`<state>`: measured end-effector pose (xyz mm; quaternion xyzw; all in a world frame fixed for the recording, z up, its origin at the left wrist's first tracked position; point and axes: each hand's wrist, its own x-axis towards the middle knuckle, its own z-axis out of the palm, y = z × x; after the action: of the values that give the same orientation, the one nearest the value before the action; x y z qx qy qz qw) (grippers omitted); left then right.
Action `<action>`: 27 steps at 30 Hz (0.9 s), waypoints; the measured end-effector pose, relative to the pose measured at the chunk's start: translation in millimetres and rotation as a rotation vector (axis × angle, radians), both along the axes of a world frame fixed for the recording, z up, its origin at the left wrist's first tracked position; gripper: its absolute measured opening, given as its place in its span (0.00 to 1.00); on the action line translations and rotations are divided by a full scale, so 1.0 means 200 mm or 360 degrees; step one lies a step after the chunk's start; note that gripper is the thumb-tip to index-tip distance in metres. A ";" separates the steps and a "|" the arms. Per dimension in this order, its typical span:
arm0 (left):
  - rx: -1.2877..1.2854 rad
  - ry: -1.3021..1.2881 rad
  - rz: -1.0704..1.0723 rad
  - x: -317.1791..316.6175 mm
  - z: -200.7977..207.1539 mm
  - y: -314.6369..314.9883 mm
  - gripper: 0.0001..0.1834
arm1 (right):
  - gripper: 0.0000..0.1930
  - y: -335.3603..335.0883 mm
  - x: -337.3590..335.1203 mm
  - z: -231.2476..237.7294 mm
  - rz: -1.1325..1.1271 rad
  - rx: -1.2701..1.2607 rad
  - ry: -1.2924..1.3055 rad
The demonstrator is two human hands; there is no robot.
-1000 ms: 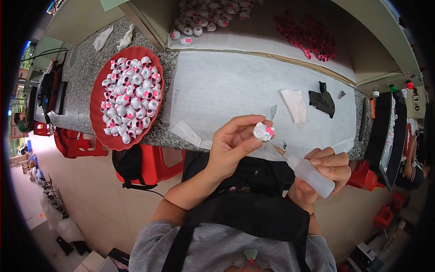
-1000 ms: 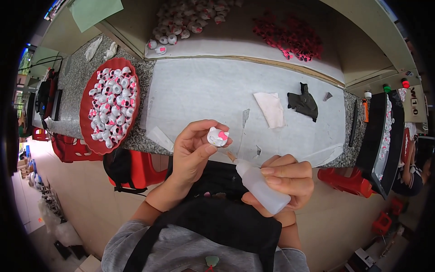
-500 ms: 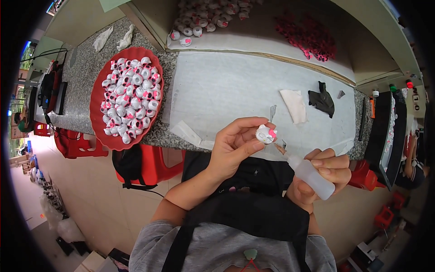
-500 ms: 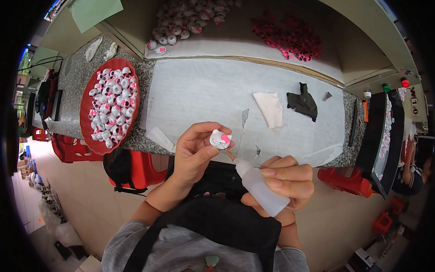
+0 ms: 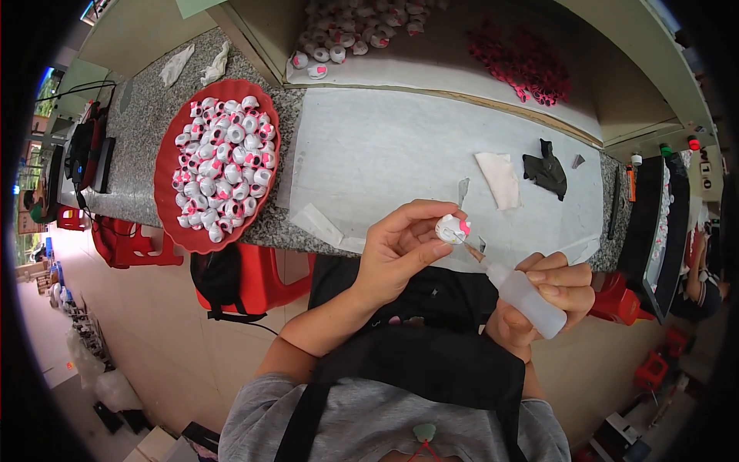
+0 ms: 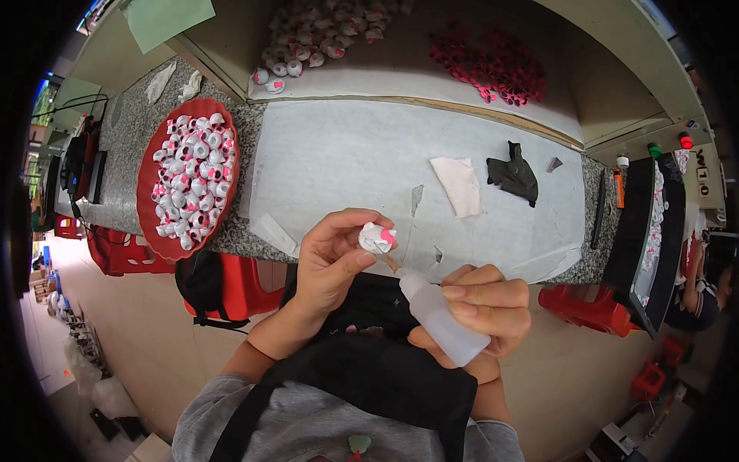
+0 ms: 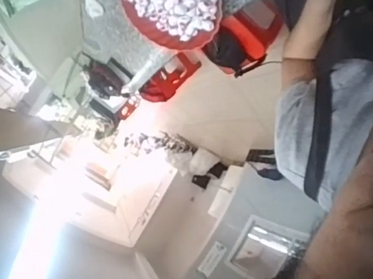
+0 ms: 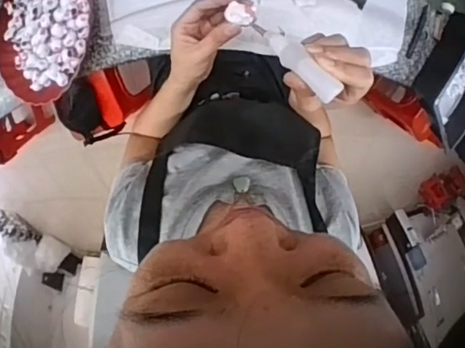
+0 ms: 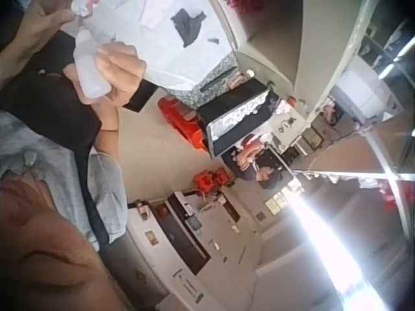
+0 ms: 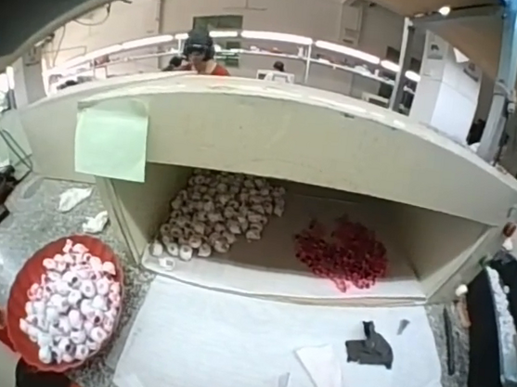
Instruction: Applying glue or coating to small plastic toy components and wiping them before sorting.
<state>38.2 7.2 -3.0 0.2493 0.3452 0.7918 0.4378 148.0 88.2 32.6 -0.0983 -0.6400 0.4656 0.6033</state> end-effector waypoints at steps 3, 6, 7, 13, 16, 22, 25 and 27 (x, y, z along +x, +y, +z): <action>0.0033 0.0141 0.0057 0.00 -0.01 0.00 0.17 | 0.22 0.02 0.01 0.01 0.0099 0.0115 -0.0100; 0.0018 0.0318 0.0107 0.01 -0.01 0.00 0.17 | 0.21 0.02 0.02 0.00 0.0154 0.0141 -0.0157; -0.0002 0.0380 0.0114 0.01 -0.01 0.00 0.16 | 0.20 0.02 0.02 0.00 0.0168 0.0137 -0.0154; -0.0046 0.0515 0.0193 0.00 -0.02 0.01 0.17 | 0.18 0.01 0.02 -0.02 0.0106 0.0118 -0.0144; -0.0030 0.0582 0.0231 -0.01 -0.02 0.01 0.16 | 0.18 0.02 0.02 -0.02 0.0090 0.0129 -0.0144; -0.0029 0.0576 0.0363 -0.07 -0.01 0.00 0.17 | 0.17 0.11 0.03 0.01 0.0235 0.0050 -0.0226; -0.0095 0.0372 0.0577 -0.14 0.00 -0.03 0.18 | 0.14 0.25 0.03 0.01 0.0230 -0.0013 -0.0387; -0.0068 0.0333 0.0633 -0.19 0.00 -0.05 0.18 | 0.12 0.38 -0.05 -0.02 0.0342 -0.0320 -0.0497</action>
<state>-0.5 -1.8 -2.7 0.2479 0.4478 0.8249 0.2400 138.5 163.3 29.5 -0.1601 -0.6828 0.5681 0.4307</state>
